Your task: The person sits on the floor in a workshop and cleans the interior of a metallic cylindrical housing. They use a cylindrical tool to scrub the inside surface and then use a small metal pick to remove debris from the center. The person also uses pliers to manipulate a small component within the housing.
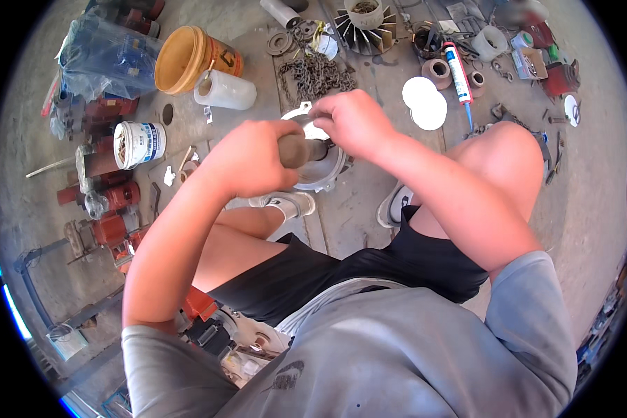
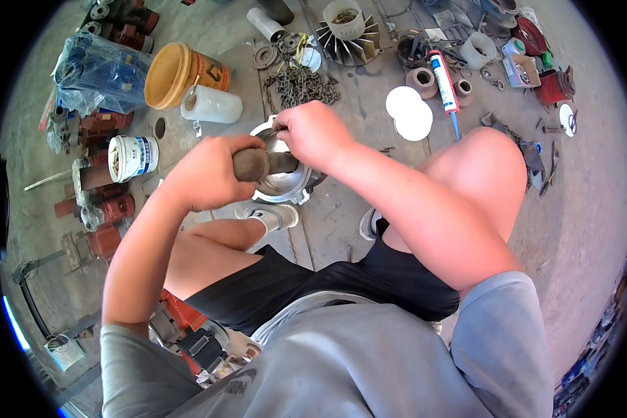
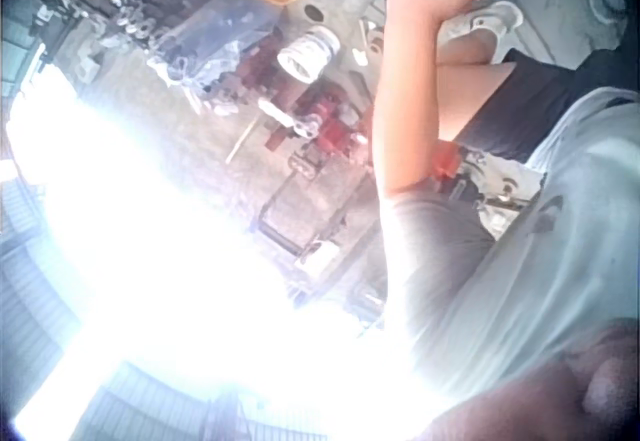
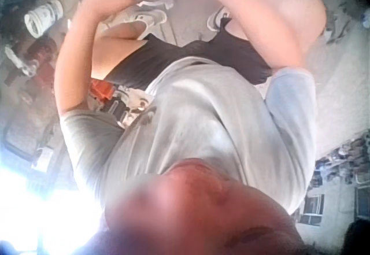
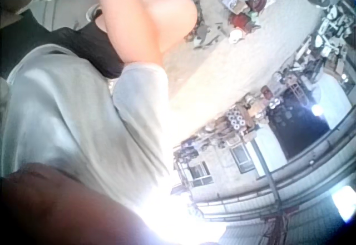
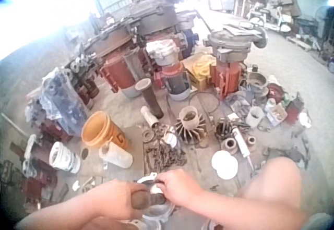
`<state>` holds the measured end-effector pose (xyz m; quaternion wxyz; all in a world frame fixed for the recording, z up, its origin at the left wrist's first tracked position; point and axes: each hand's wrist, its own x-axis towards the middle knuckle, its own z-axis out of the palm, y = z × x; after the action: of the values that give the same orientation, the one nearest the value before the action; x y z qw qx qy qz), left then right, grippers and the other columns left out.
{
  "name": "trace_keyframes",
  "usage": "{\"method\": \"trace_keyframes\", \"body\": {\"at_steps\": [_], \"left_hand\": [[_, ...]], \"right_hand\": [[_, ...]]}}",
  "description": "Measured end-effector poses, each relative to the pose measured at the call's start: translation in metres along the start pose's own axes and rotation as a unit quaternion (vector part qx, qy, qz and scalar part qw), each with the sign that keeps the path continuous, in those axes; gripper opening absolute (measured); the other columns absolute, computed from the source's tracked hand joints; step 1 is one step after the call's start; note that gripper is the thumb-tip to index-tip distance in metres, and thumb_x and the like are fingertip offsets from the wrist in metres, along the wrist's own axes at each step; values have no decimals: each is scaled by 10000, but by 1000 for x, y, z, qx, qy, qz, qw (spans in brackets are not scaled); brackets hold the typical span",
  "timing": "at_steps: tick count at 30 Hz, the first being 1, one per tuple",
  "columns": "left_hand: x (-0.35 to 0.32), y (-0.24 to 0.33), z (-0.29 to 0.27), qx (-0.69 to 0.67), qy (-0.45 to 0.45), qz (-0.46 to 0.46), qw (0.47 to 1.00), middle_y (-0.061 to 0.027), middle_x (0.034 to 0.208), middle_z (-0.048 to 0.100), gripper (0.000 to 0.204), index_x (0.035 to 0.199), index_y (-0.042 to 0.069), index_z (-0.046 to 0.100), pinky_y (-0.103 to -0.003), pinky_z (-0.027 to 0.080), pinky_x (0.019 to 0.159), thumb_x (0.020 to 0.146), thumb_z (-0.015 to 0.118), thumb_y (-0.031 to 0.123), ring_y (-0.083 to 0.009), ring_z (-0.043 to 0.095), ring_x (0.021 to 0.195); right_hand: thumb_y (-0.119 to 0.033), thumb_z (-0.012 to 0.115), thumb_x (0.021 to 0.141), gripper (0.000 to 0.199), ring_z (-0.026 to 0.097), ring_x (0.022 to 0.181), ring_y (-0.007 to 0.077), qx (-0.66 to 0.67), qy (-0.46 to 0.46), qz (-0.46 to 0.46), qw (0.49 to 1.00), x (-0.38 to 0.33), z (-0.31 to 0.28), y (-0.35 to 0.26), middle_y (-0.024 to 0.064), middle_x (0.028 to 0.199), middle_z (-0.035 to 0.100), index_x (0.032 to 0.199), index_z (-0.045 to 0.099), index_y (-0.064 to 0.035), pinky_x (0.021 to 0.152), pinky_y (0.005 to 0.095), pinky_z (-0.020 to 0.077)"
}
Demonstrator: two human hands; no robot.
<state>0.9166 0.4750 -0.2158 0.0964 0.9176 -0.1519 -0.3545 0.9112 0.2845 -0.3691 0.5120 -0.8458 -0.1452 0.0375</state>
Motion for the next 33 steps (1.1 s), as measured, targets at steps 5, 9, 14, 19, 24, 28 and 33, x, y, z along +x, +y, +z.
{"method": "trace_keyframes", "body": {"at_steps": [5,9,14,19,24,28,33], "left_hand": [[-15,-13,0,-100,29,19,994,-155,1012,784,619,1334,35,748,-402,595,847,730,833,140,-257,731,885],[-51,-41,3,-167,110,57,978,-73,1027,746,609,1328,14,738,-347,575,818,729,826,72,-153,677,899],[-76,-52,-11,-243,78,33,966,-58,1075,749,629,1354,-2,716,-309,569,840,728,779,-9,-136,682,941],[-81,-59,-6,-229,117,-10,966,-67,1099,747,646,1363,-10,707,-320,564,915,720,772,-28,-150,685,1003],[-82,-63,-2,-237,124,6,964,-72,1101,748,647,1364,-9,707,-324,564,937,721,780,-26,-157,686,1018],[-81,-55,-4,-234,122,-1,965,-80,1085,749,641,1354,-3,714,-327,563,940,717,784,-19,-155,686,1007],[-85,-52,-2,-187,132,12,973,-104,1047,759,638,1335,9,725,-342,571,936,701,791,-12,-180,703,970]], "right_hand": [[-149,804,932,171,773,928,426,-19,-34,-1,999,3,4,-11,209,961,800,1073,851,-64,854,516,615],[-147,795,945,166,776,927,421,-30,-39,-10,999,5,9,-11,204,960,804,1079,852,-68,853,514,616],[-148,779,961,175,786,931,407,-42,-47,6,998,11,11,-10,203,967,811,1099,858,-75,870,507,622],[-147,766,973,182,786,941,405,-43,-63,30,997,17,8,-17,203,972,815,1112,862,-80,886,506,624],[-149,757,979,181,786,953,403,-60,-66,25,996,17,12,-15,199,981,816,1108,863,-80,893,510,622],[-154,758,980,184,786,958,402,-55,-67,32,996,18,10,-15,195,990,818,1111,862,-79,896,510,622],[-159,758,986,176,787,952,403,-55,-66,24,996,20,11,-15,200,981,819,1101,863,-76,898,506,624]]}}
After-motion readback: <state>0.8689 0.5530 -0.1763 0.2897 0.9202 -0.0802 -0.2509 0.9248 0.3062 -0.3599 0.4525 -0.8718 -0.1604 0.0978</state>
